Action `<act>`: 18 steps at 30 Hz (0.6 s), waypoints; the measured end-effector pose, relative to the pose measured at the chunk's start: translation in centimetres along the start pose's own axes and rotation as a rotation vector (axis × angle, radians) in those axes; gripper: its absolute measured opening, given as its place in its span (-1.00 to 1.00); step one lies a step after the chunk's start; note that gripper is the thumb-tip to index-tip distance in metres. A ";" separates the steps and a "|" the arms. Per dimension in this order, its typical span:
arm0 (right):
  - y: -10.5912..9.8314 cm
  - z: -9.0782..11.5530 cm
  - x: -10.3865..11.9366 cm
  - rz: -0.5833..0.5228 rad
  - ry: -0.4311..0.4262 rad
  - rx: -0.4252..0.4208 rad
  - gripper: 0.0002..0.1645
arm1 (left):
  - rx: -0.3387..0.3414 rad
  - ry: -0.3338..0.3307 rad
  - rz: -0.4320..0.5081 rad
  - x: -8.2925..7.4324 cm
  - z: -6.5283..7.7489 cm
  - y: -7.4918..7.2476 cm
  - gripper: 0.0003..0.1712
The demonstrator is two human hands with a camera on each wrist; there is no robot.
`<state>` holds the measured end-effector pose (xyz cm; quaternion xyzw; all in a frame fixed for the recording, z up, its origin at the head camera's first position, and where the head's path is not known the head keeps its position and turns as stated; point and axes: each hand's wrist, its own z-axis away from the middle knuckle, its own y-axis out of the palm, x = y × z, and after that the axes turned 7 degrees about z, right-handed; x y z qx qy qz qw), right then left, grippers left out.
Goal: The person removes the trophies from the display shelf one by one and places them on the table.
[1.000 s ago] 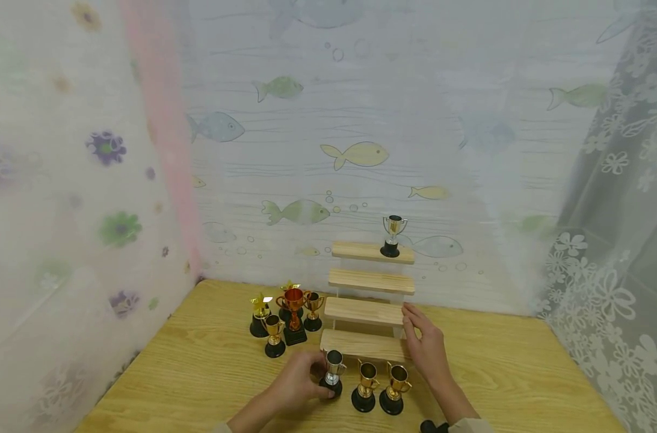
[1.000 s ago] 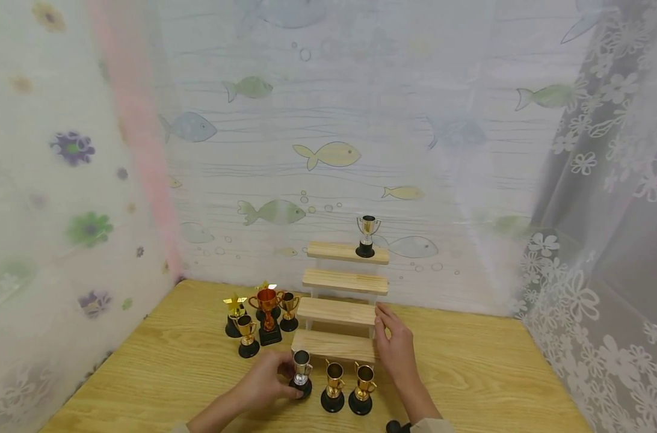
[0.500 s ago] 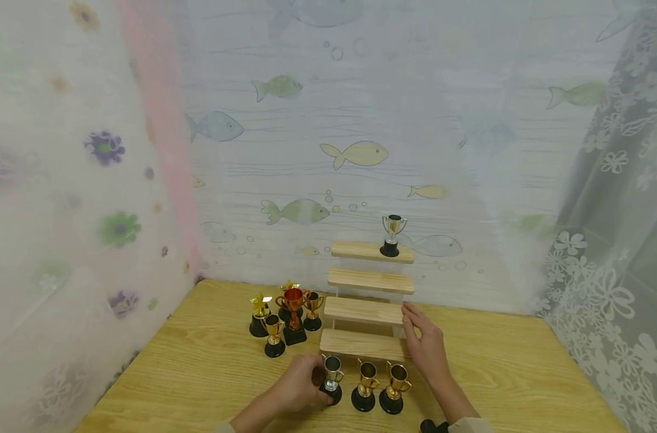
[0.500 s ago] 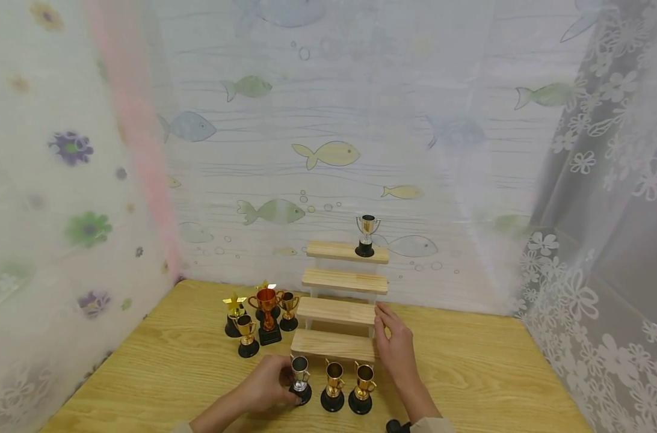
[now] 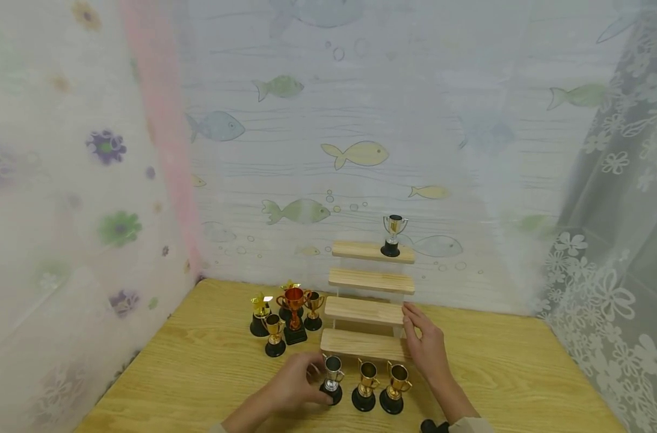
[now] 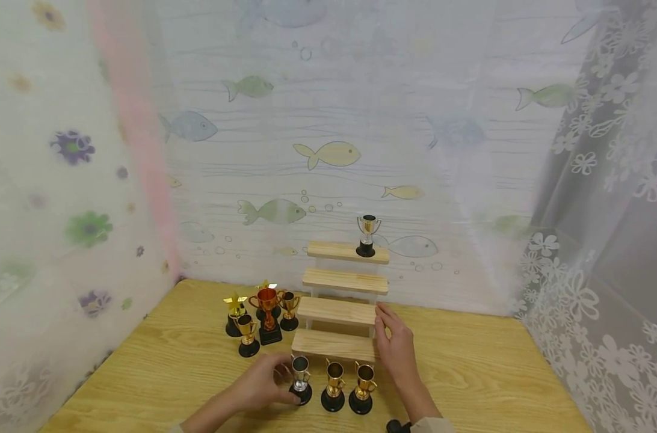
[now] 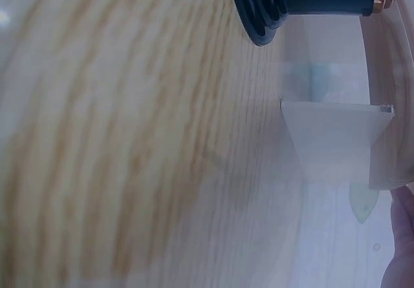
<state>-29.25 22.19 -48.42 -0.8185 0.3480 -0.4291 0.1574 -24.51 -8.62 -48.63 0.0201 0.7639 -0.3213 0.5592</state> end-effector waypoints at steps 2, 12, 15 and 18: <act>0.0 0.0 0.0 0.001 0.000 -0.001 -0.59 | -0.012 -0.003 -0.002 -0.3 0.2 -0.3 -0.49; 0.0 0.0 -0.2 0.014 0.003 -0.005 -0.59 | -0.041 0.020 -0.024 -2.1 0.4 -2.2 -0.14; 0.0 0.1 -0.2 0.013 0.008 -0.001 -0.58 | -0.047 0.027 -0.049 -2.8 0.3 -2.7 -0.10; 0.0 0.0 -0.1 0.009 0.009 0.002 -0.58 | -0.052 0.038 -0.074 -3.6 0.1 -3.2 -0.12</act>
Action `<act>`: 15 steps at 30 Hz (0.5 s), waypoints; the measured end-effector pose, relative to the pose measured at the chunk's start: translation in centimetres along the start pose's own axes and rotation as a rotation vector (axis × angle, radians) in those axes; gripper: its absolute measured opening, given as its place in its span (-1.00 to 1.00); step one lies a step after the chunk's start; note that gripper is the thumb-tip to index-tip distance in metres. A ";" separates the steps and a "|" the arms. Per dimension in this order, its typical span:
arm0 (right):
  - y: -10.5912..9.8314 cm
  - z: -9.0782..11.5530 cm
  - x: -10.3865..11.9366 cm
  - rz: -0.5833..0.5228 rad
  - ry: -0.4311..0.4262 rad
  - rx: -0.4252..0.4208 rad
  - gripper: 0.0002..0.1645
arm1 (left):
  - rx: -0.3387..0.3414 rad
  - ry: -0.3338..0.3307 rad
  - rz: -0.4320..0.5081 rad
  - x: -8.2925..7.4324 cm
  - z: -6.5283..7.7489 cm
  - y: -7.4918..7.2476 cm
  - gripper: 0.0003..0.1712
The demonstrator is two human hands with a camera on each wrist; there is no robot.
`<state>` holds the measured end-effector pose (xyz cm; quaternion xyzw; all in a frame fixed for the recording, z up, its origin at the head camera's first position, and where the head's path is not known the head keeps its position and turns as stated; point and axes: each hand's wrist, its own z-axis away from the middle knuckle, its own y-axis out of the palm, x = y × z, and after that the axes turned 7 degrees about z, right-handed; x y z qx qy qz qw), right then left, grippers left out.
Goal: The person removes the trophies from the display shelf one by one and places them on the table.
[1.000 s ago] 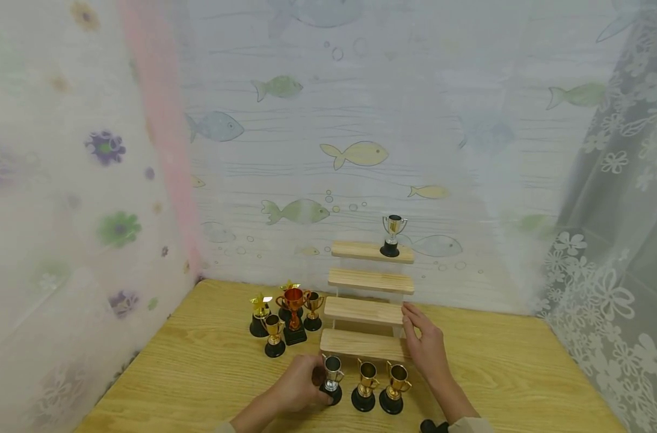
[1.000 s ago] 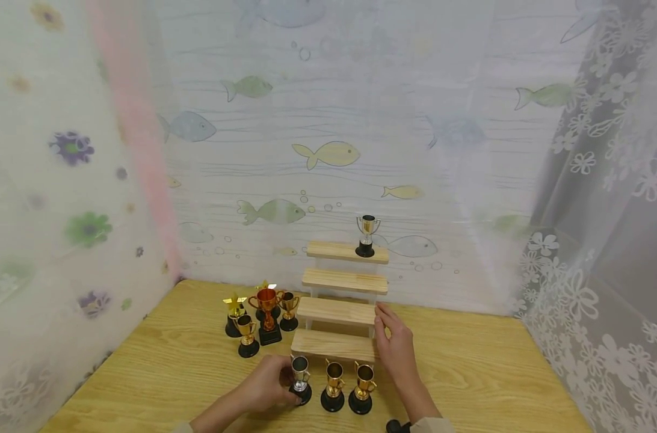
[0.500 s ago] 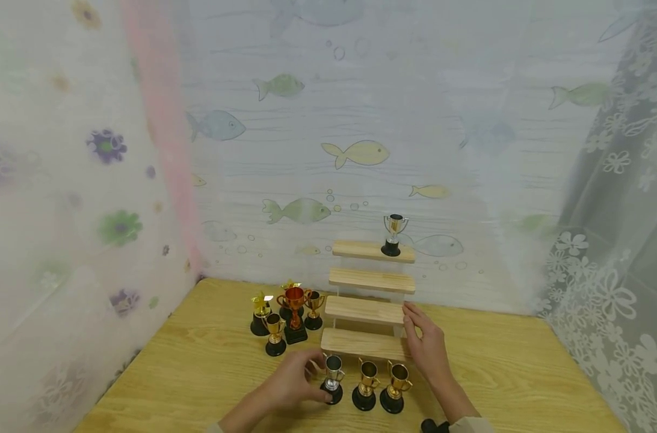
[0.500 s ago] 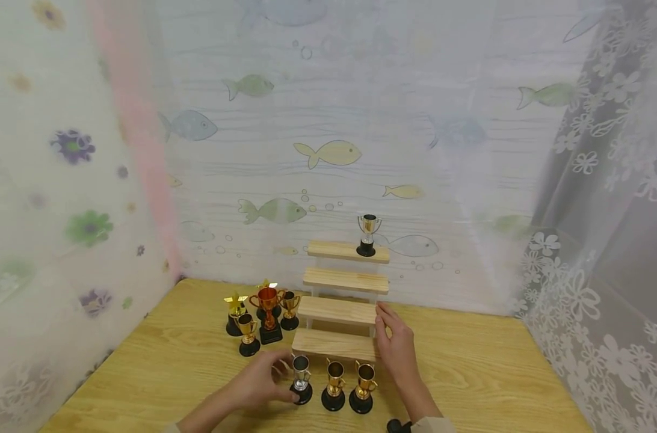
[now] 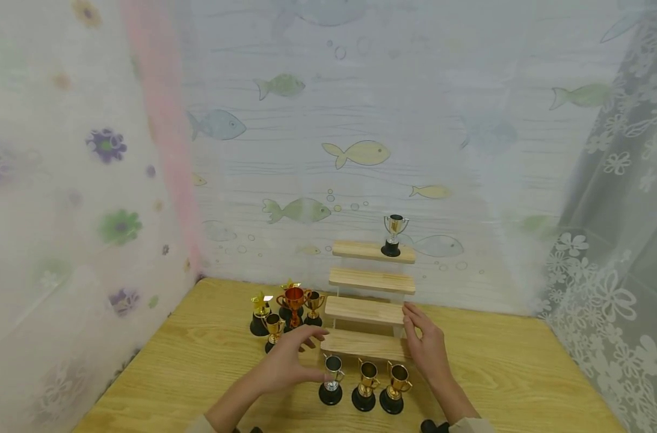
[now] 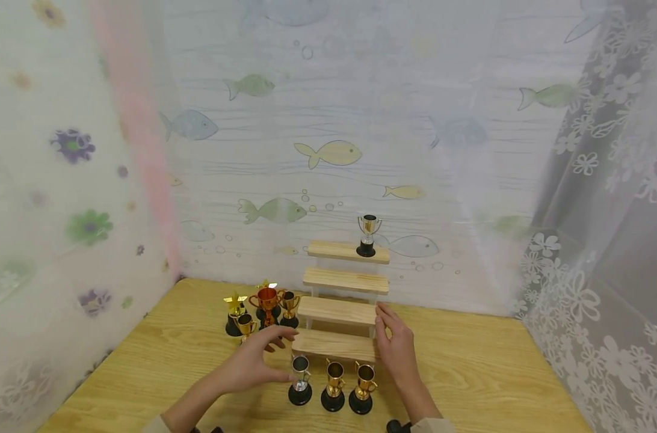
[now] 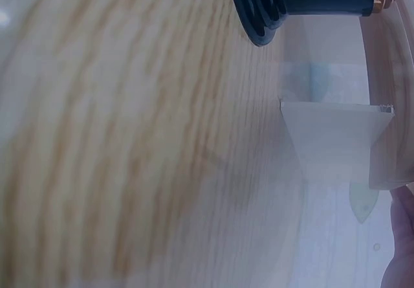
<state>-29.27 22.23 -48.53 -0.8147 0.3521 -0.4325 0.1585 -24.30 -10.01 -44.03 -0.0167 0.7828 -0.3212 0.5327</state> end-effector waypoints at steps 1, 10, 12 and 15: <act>0.0 0.0 0.0 -0.003 0.002 0.001 -0.58 | -0.003 0.007 -0.010 -0.3 -0.2 -0.1 -0.14; -0.1 0.0 0.1 -0.008 -0.001 -0.003 -0.59 | -0.047 0.084 -0.055 -2.6 -2.1 -0.7 -0.39; 0.0 0.0 0.0 -0.010 -0.001 -0.004 -0.59 | -0.063 0.109 -0.057 -3.1 -2.7 -0.7 -0.43; 0.1 0.0 -0.1 -0.012 -0.007 -0.008 -0.58 | -0.082 0.128 -0.060 -3.8 -3.7 -0.8 -0.46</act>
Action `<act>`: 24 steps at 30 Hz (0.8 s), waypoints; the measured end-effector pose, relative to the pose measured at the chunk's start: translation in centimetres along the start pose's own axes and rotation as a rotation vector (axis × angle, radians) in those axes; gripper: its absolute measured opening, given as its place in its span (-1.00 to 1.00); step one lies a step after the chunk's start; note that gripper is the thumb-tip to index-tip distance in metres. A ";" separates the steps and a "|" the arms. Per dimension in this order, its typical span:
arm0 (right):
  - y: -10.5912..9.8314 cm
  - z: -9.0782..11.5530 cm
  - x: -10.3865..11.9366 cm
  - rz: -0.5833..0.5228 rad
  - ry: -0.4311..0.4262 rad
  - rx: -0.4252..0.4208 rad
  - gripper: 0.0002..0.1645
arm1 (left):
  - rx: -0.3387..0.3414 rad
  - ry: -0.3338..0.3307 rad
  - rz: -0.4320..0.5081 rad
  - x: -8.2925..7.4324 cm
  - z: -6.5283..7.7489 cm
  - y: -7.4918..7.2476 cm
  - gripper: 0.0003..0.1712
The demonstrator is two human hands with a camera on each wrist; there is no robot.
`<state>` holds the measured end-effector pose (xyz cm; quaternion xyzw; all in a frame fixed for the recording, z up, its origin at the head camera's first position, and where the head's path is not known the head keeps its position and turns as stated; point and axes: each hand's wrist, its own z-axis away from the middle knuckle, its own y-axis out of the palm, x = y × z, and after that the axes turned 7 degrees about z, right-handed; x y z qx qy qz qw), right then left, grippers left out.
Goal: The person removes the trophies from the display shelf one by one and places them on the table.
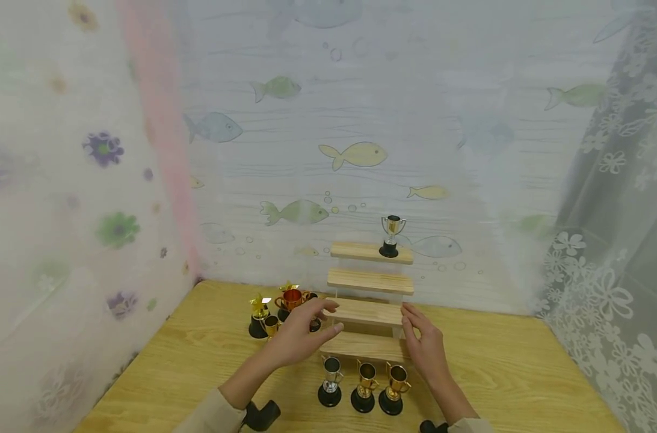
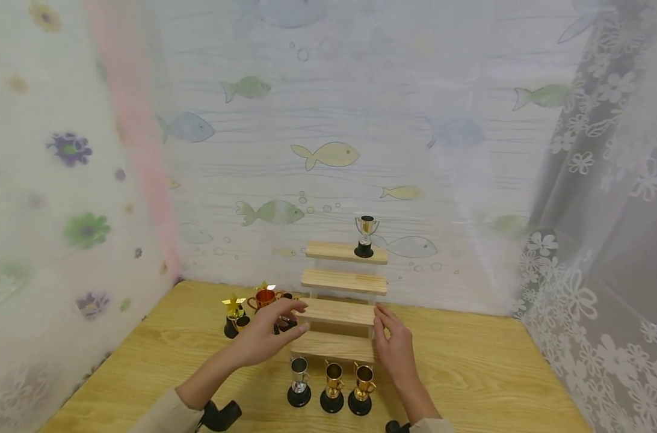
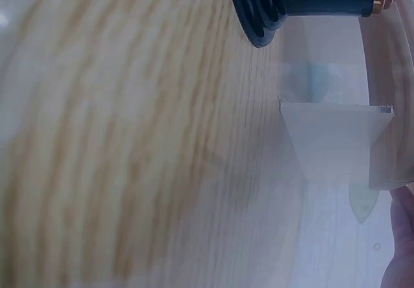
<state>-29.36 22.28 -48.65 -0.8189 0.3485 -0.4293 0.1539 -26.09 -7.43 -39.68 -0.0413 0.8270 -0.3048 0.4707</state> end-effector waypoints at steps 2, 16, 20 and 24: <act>0.1 0.0 -0.1 -0.001 -0.005 -0.002 -0.58 | -0.008 0.002 0.006 -0.4 -0.8 -0.1 -0.47; 0.1 0.0 -0.1 -0.014 -0.009 0.000 -0.59 | -0.043 -0.036 0.045 -2.4 -7.1 -0.9 -0.44; -0.1 0.1 0.0 -0.017 -0.013 -0.005 -0.59 | -0.049 -0.044 0.038 -2.8 -8.7 -0.8 -0.45; -0.1 0.1 0.1 -0.016 -0.022 -0.008 -0.60 | -0.047 -0.045 0.051 -3.1 -9.9 -0.5 -0.45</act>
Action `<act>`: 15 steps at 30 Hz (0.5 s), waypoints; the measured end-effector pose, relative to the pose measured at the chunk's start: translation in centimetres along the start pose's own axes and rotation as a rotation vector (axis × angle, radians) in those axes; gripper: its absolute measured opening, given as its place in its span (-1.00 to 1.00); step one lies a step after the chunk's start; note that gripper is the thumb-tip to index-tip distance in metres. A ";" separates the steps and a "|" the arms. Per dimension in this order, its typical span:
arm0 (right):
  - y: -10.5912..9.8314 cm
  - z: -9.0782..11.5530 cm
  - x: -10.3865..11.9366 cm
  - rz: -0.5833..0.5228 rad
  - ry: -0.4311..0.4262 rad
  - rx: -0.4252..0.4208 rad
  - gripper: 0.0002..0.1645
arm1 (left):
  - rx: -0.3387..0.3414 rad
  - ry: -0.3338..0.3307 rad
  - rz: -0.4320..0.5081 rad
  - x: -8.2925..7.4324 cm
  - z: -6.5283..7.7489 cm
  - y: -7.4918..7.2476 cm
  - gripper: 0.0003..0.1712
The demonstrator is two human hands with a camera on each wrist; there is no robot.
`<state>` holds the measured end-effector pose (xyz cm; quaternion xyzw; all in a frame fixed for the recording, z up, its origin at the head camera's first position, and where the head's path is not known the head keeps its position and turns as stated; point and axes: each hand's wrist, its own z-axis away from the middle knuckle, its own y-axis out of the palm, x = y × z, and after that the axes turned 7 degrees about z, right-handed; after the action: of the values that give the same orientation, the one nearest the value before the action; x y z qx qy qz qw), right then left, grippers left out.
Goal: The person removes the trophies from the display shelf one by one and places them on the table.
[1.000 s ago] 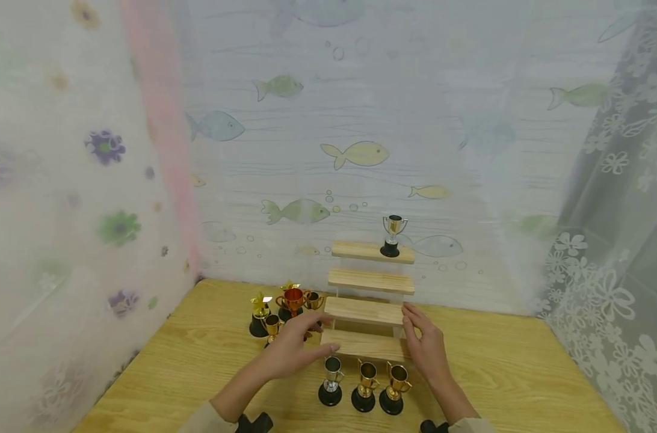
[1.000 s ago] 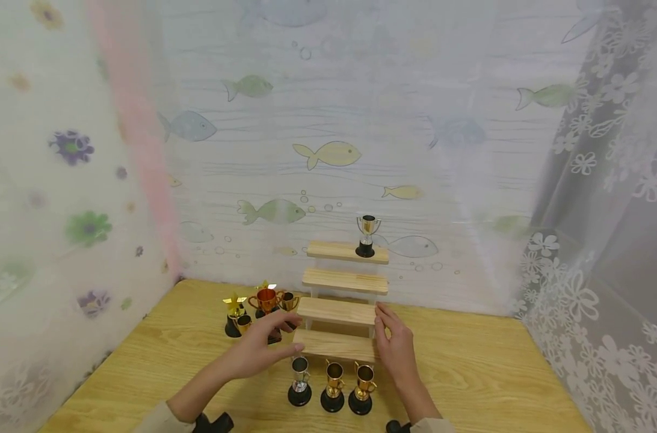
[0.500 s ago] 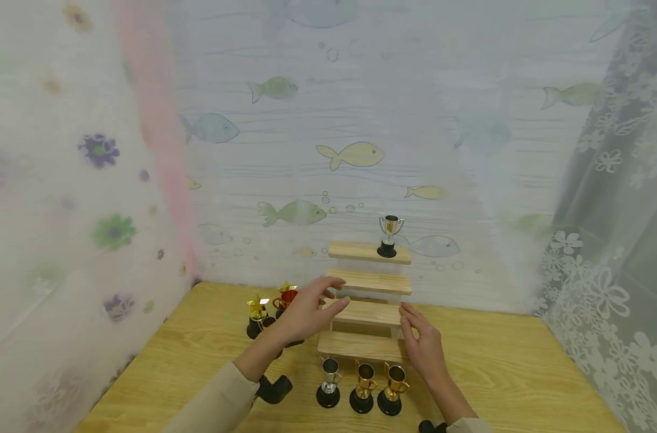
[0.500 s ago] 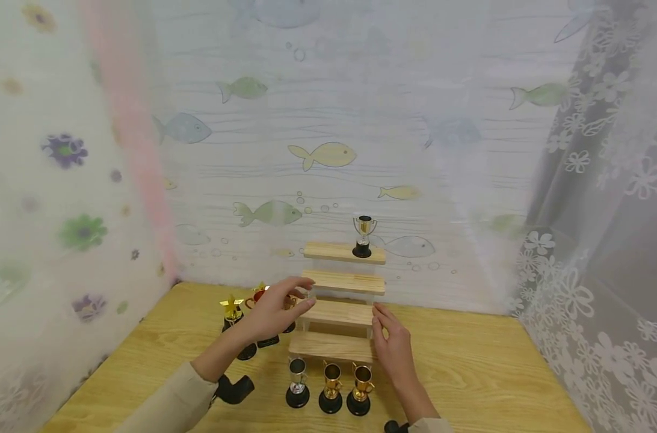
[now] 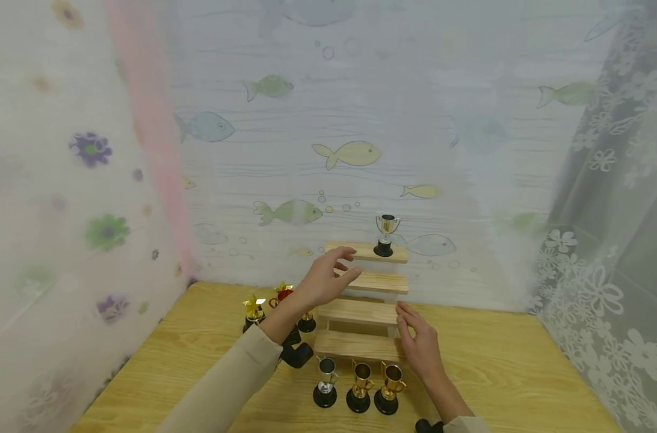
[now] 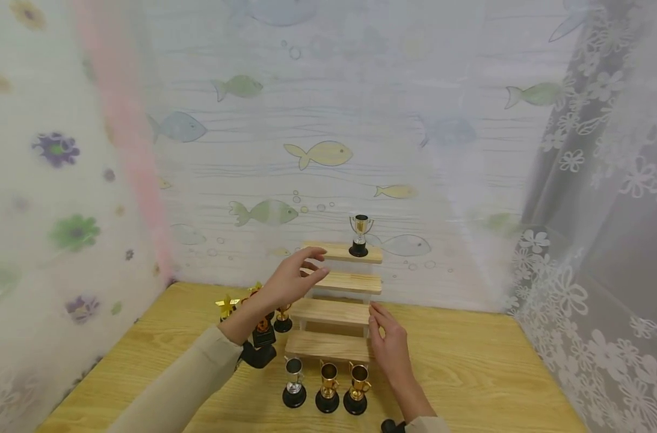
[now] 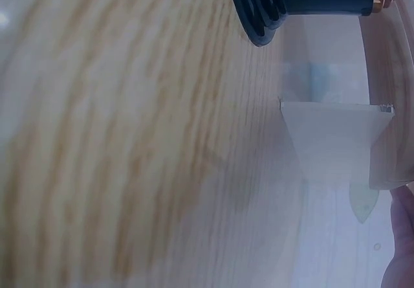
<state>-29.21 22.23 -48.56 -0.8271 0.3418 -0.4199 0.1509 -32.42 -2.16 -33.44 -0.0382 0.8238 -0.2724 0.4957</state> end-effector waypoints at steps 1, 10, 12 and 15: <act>0.0 0.0 0.0 0.000 -0.002 -0.001 -0.61 | 0.001 0.000 0.000 -0.1 -0.3 0.1 -0.44; 0.2 -0.1 -0.3 0.009 -0.032 -0.025 -0.62 | -0.005 -0.017 0.040 -0.3 -2.5 1.7 -0.39; 0.1 -0.1 -0.3 0.000 -0.029 -0.018 -0.62 | -0.014 -0.036 0.044 -0.2 -3.1 2.0 -0.38; 0.1 -0.1 -0.2 -0.005 -0.026 -0.011 -0.61 | -0.031 -0.065 0.043 0.0 -3.9 2.5 -0.37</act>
<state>-29.43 22.30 -48.73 -0.8340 0.3400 -0.4079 0.1497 -35.19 1.53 -33.23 -0.0368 0.8120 -0.2474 0.5273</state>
